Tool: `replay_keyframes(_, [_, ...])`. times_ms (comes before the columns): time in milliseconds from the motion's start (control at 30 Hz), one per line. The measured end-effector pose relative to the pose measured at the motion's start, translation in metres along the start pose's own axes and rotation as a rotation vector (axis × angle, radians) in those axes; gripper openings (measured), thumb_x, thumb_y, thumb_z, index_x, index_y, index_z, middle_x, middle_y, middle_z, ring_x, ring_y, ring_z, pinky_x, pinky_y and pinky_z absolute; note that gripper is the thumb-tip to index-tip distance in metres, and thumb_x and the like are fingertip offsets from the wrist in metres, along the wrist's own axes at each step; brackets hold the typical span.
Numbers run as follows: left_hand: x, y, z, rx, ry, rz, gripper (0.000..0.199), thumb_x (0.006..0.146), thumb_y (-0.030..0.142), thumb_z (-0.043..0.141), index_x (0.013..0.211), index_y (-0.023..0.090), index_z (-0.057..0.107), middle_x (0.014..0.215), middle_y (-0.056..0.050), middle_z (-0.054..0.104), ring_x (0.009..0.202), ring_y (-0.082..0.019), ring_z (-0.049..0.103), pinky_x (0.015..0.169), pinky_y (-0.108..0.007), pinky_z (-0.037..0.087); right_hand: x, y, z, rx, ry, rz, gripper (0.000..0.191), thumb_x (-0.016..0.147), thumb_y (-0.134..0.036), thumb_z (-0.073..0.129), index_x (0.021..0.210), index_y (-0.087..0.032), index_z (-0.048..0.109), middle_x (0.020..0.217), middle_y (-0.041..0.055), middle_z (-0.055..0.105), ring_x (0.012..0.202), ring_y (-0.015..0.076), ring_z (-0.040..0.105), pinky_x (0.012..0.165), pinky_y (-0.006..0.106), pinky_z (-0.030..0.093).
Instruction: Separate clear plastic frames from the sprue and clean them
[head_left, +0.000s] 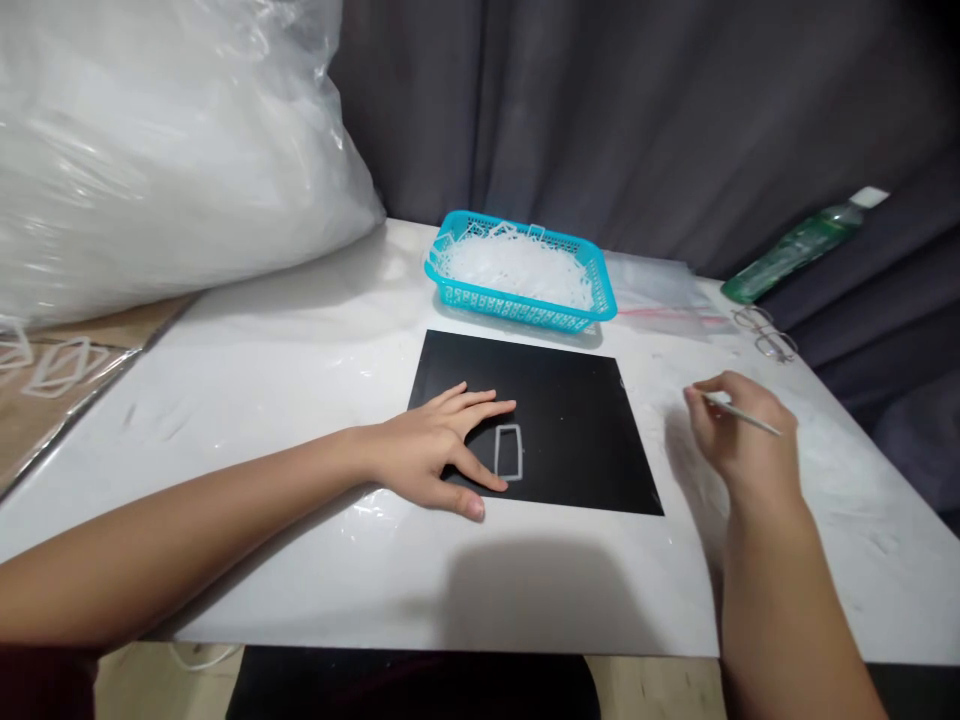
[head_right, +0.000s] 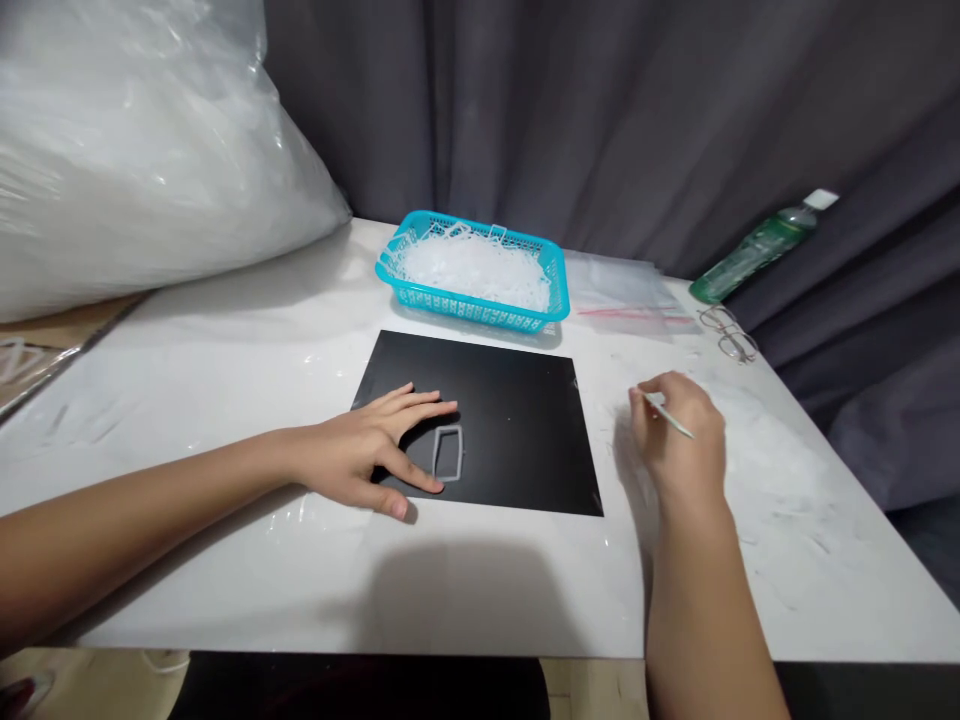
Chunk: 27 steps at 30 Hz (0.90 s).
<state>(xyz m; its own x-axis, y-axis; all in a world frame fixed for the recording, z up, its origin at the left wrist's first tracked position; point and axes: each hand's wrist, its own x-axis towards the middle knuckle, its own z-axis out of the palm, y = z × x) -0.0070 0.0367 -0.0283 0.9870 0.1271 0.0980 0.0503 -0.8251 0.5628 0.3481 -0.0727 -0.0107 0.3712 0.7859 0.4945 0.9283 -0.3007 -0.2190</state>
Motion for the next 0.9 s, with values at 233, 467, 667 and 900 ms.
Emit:
replay_keyframes(233, [0.006,0.005,0.015,0.036,0.177,0.048,0.02,0.086,0.034,0.063,0.1,0.023,0.071,0.133,-0.01,0.056,0.13,-0.029,0.045,0.113,-0.057,0.017,-0.03,-0.07,-0.001,0.683,-0.482,-0.07,0.015,0.083,-0.036,0.061,0.084,-0.022,0.065,0.115,0.0092,0.068,0.102,0.0249,0.065,0.085,0.04,0.05])
replay_keyframes(467, [0.016,0.025,0.017,-0.69,0.335,-0.28,0.028,0.095,0.042,0.045,0.088,0.016,0.054,0.087,-0.006,0.069,0.078,-0.016,0.067,0.08,-0.035,0.053,-0.058,-0.106,-0.003,1.249,-0.825,-0.074,0.008,0.086,-0.03,0.064,0.085,-0.022,0.061,0.113,0.0082,0.07,0.107,0.0218,0.064,0.088,0.036,0.051])
replay_keyframes(667, [0.017,0.028,0.014,-1.238,0.329,-0.396,0.046,0.079,0.059,0.061,0.083,0.016,0.044,0.07,-0.001,0.066,0.06,-0.01,0.063,0.062,-0.025,0.053,-0.063,-0.116,0.01,1.499,-0.827,0.131,0.013,0.085,-0.031,0.065,0.082,-0.022,0.056,0.111,0.0065,0.071,0.096,0.0182,0.068,0.077,0.029,0.053])
replay_keyframes(900, [0.017,0.03,0.014,-1.226,0.302,-0.437,0.046,0.079,0.059,0.061,0.085,0.016,0.045,0.073,-0.003,0.067,0.062,-0.011,0.065,0.063,-0.026,0.053,-0.063,-0.119,0.003,1.485,-0.836,0.185,0.018,0.082,-0.032,0.068,0.079,-0.019,0.056,0.099,0.0084,0.074,0.089,0.0186,0.07,0.072,0.029,0.054])
